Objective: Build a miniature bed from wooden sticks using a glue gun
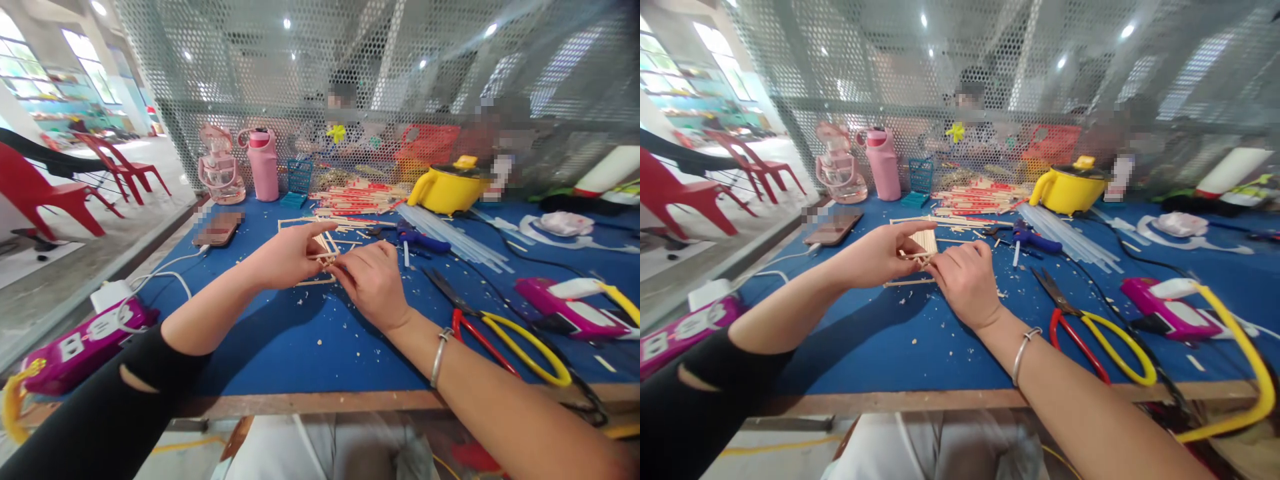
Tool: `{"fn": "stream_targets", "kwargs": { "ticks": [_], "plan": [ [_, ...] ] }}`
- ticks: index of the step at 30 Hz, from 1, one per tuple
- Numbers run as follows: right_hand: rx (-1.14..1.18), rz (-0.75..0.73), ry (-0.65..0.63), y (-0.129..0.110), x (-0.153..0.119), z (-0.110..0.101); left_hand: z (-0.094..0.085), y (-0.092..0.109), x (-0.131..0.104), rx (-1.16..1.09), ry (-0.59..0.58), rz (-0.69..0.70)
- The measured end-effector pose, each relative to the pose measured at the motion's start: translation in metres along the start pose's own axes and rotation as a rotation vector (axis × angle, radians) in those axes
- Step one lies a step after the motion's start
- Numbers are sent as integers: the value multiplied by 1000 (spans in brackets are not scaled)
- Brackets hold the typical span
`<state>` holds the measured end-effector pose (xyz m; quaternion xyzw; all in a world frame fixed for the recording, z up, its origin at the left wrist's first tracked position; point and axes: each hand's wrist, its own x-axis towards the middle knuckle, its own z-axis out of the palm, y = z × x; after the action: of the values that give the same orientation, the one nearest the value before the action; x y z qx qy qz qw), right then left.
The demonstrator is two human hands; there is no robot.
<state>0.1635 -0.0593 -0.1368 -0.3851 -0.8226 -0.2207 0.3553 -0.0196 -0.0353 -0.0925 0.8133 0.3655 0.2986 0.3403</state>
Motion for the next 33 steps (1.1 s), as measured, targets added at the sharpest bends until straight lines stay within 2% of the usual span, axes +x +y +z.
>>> {"fn": "stream_targets", "kwargs": {
  "ticks": [3, 6, 14, 19, 27, 33],
  "plan": [
    [45, -2, 58, 2, 0, -1, -3, 6, 4, -74, -46, -27],
    [60, 5, 117, 4, 1, -2, -4, 9, 4, -211, -36, -63],
    [4, 61, 211, 3, 5, -10, 7, 16, -4, -542, 139, -172],
    [0, 93, 265, -1, 6, -15, 15, 25, -8, -731, 220, -185],
    [278, 192, 331, 2, 9, -16, 23, 31, -11, -783, 314, -217],
    [345, 180, 318, 5, 9, -17, 24, 32, -11, -740, 287, -177]
  ]
}}
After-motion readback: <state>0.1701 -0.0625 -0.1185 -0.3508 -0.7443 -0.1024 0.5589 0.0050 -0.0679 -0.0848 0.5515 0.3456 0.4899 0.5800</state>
